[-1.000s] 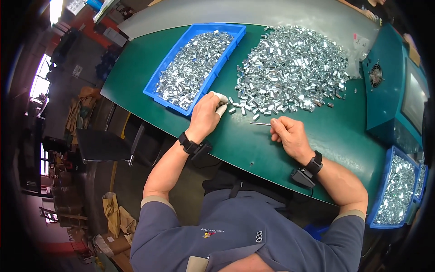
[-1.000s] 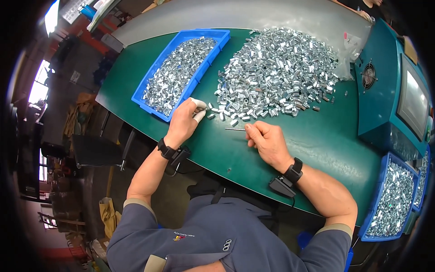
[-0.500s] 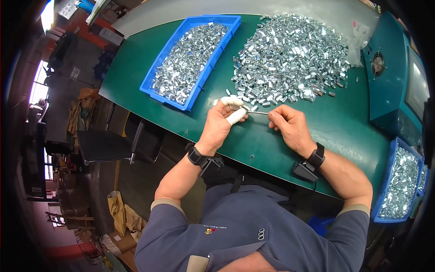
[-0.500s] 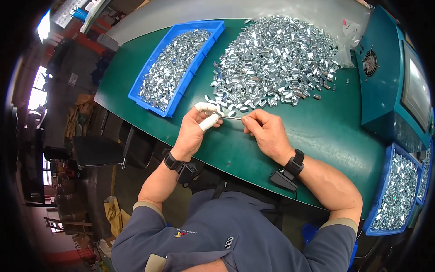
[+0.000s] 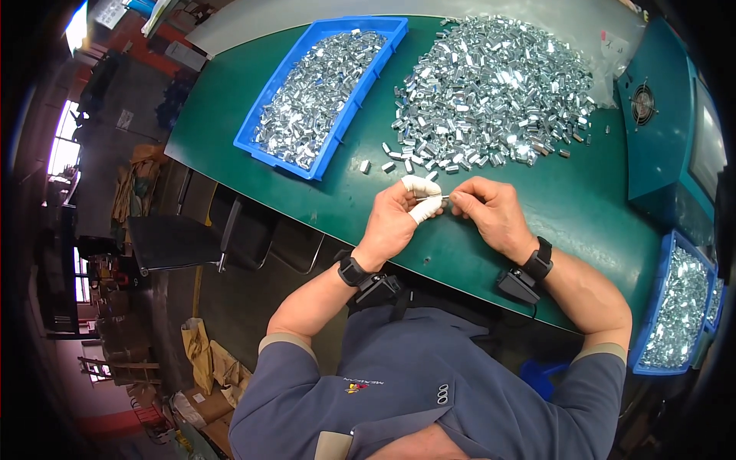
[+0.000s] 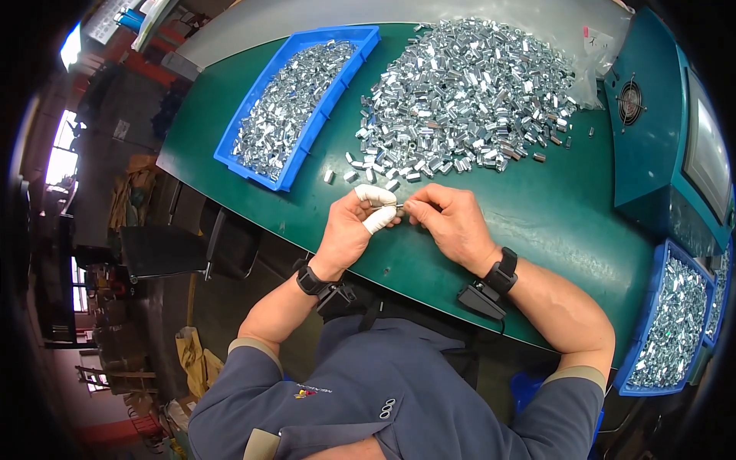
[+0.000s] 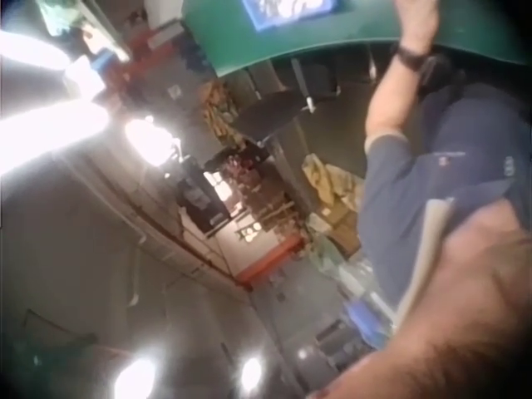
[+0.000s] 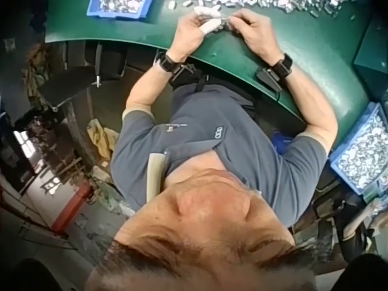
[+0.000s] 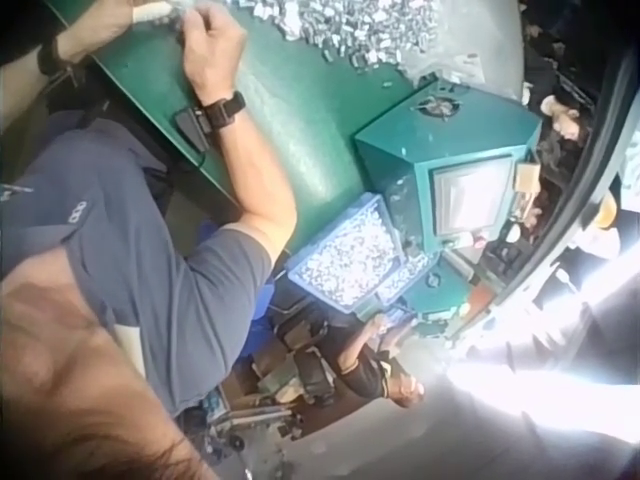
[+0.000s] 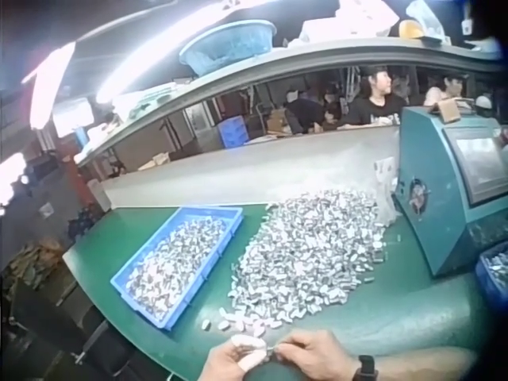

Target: The person picks up a metal rod and a metal piece, slides the piece onto the rod, and then places the assembly into a blue bin, repeating the process.

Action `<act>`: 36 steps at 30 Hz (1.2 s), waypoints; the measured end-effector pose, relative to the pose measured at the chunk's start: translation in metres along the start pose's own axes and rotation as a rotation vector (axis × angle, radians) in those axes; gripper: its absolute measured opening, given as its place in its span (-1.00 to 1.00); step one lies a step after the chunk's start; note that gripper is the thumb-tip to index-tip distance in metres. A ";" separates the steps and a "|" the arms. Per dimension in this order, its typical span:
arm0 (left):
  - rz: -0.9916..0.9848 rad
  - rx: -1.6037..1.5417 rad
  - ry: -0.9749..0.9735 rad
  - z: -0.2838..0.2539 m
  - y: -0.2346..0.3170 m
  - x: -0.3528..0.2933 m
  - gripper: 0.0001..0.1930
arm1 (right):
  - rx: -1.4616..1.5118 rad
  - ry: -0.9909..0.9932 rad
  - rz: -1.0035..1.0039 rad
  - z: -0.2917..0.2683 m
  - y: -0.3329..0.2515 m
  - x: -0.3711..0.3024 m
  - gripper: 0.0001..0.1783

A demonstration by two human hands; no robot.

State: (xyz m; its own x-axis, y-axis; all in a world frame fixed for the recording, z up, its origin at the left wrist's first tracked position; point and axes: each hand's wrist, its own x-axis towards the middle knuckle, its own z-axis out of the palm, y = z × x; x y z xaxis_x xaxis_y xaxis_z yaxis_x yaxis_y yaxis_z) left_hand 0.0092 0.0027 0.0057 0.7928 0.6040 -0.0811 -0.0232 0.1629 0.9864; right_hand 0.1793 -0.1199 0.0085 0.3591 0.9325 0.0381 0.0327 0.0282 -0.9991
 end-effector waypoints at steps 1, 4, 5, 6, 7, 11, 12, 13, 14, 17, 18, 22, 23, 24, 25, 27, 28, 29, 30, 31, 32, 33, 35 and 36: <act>-0.002 0.020 0.013 0.001 0.000 0.001 -0.82 | -0.028 0.005 0.015 0.000 -0.002 0.000 -0.83; 0.000 0.052 0.026 0.003 -0.001 0.000 -0.82 | -0.065 0.020 -0.019 0.001 0.002 0.002 -0.78; 0.003 0.064 0.026 0.003 -0.001 -0.001 -0.82 | -0.067 0.019 -0.021 0.000 0.002 0.002 -0.78; 0.006 0.064 0.027 0.002 -0.001 -0.001 -0.82 | -0.081 0.015 -0.010 0.000 0.002 0.002 -0.75; 0.018 0.058 0.011 0.001 -0.001 -0.002 -0.82 | -0.095 0.011 0.001 0.000 0.001 0.002 -0.72; 0.099 0.154 0.013 -0.008 0.005 -0.007 -0.82 | -0.060 -0.023 0.051 0.002 -0.006 -0.001 -0.63; 0.101 0.158 0.011 -0.012 0.009 -0.007 -0.82 | -0.007 0.026 0.064 0.002 -0.005 -0.001 -0.59; 0.190 0.318 0.047 -0.019 0.016 -0.006 -0.84 | 0.047 0.076 0.078 0.001 -0.004 -0.002 -0.55; 0.279 0.478 0.082 -0.027 0.025 -0.004 -0.85 | 0.051 0.078 0.074 -0.001 -0.004 0.000 -0.55; 0.390 0.508 0.297 -0.073 0.052 0.011 -0.86 | 0.049 0.093 0.087 -0.005 -0.003 0.002 -0.55; 0.467 0.816 0.422 -0.088 0.065 0.019 -0.83 | 0.027 0.089 0.089 -0.005 -0.003 0.001 -0.55; 0.645 1.355 0.295 -0.117 0.082 0.025 -0.57 | 0.035 0.091 0.091 -0.003 -0.004 0.002 -0.56; 0.588 1.377 0.135 -0.116 0.077 0.023 -0.52 | 0.036 0.092 0.090 -0.003 -0.004 0.002 -0.56; 0.553 1.327 -0.005 -0.110 0.071 0.023 -0.52 | 0.035 0.088 0.093 -0.003 -0.003 0.002 -0.56; 0.564 1.373 -0.047 -0.106 0.064 0.021 -0.56 | 0.035 0.083 0.097 -0.003 -0.003 0.002 -0.57; 0.554 1.406 -0.091 -0.106 0.057 0.021 -0.61 | 0.036 0.077 0.102 -0.002 -0.005 0.002 -0.57; 0.552 1.404 -0.095 -0.106 0.056 0.021 -0.61 | 0.037 0.072 0.106 -0.003 -0.005 0.002 -0.58; 0.561 1.402 -0.075 -0.106 0.056 0.020 -0.65 | 0.039 0.074 0.110 -0.003 -0.003 0.001 -0.58; 0.572 1.401 -0.058 -0.103 0.058 0.021 -0.70 | 0.029 0.068 0.100 -0.003 -0.001 0.002 -0.58; 0.570 1.399 -0.065 -0.098 0.058 0.019 -0.70 | 0.020 0.061 0.091 -0.003 0.001 0.002 -0.59; 0.513 1.274 -0.054 -0.090 0.056 0.017 -0.73 | 0.023 0.066 0.096 -0.004 0.003 0.003 -0.59; 0.454 1.148 -0.041 -0.081 0.055 0.012 -0.76 | 0.012 0.053 0.094 -0.004 0.002 0.002 -0.60; 0.380 1.034 -0.050 -0.066 0.050 0.008 -0.79 | 0.005 0.038 0.099 -0.003 0.001 0.002 -0.60; 0.354 1.021 -0.062 -0.057 0.049 0.008 -0.79 | -0.003 0.024 0.082 -0.003 -0.001 0.002 -0.61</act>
State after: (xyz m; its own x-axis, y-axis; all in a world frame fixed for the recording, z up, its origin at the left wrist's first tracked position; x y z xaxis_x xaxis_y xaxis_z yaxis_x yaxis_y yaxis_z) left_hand -0.0202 0.0601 0.0451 0.8711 0.4434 0.2110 0.2384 -0.7575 0.6077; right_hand 0.1829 -0.1193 0.0098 0.3827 0.9229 -0.0435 0.0052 -0.0492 -0.9988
